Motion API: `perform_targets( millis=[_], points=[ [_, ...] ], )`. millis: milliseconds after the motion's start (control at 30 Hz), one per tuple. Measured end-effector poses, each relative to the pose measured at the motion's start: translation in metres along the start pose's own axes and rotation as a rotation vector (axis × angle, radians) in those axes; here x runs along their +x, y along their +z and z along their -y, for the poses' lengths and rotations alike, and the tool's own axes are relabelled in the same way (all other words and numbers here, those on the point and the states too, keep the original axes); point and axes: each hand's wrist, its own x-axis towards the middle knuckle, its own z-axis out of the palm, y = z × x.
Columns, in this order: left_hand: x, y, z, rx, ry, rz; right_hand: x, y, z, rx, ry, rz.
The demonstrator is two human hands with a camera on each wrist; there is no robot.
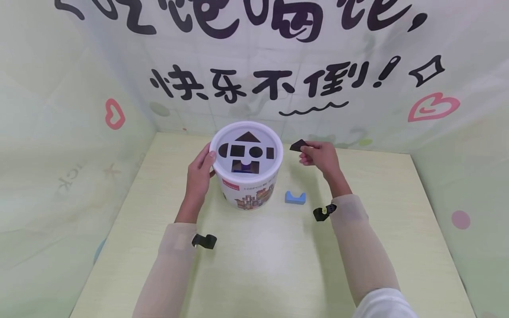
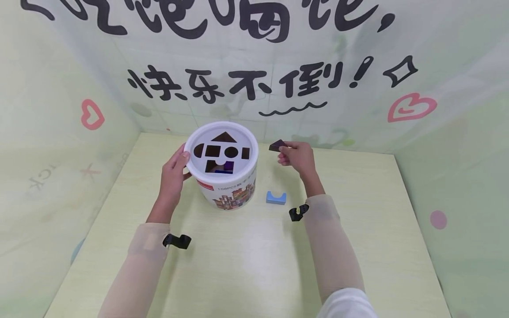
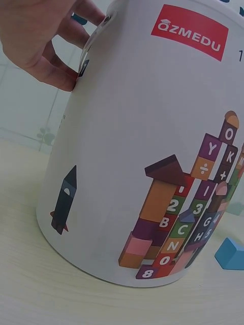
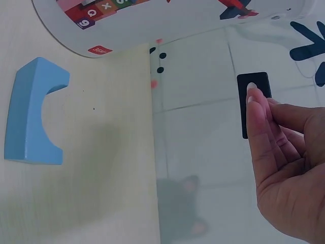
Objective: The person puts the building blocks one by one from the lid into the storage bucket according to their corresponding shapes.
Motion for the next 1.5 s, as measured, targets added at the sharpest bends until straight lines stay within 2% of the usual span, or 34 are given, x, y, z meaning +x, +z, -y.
perform_targets(
  millis=[933,1500],
  points=[
    [0.0,0.0,0.0,0.013,0.001,-0.002,-0.024,0.007,0.053,-0.025,-0.143,-0.007],
    [0.001,-0.001,0.002,0.008,0.0,-0.001,-0.03,0.019,0.07,-0.045,-0.155,0.02]
  ],
)
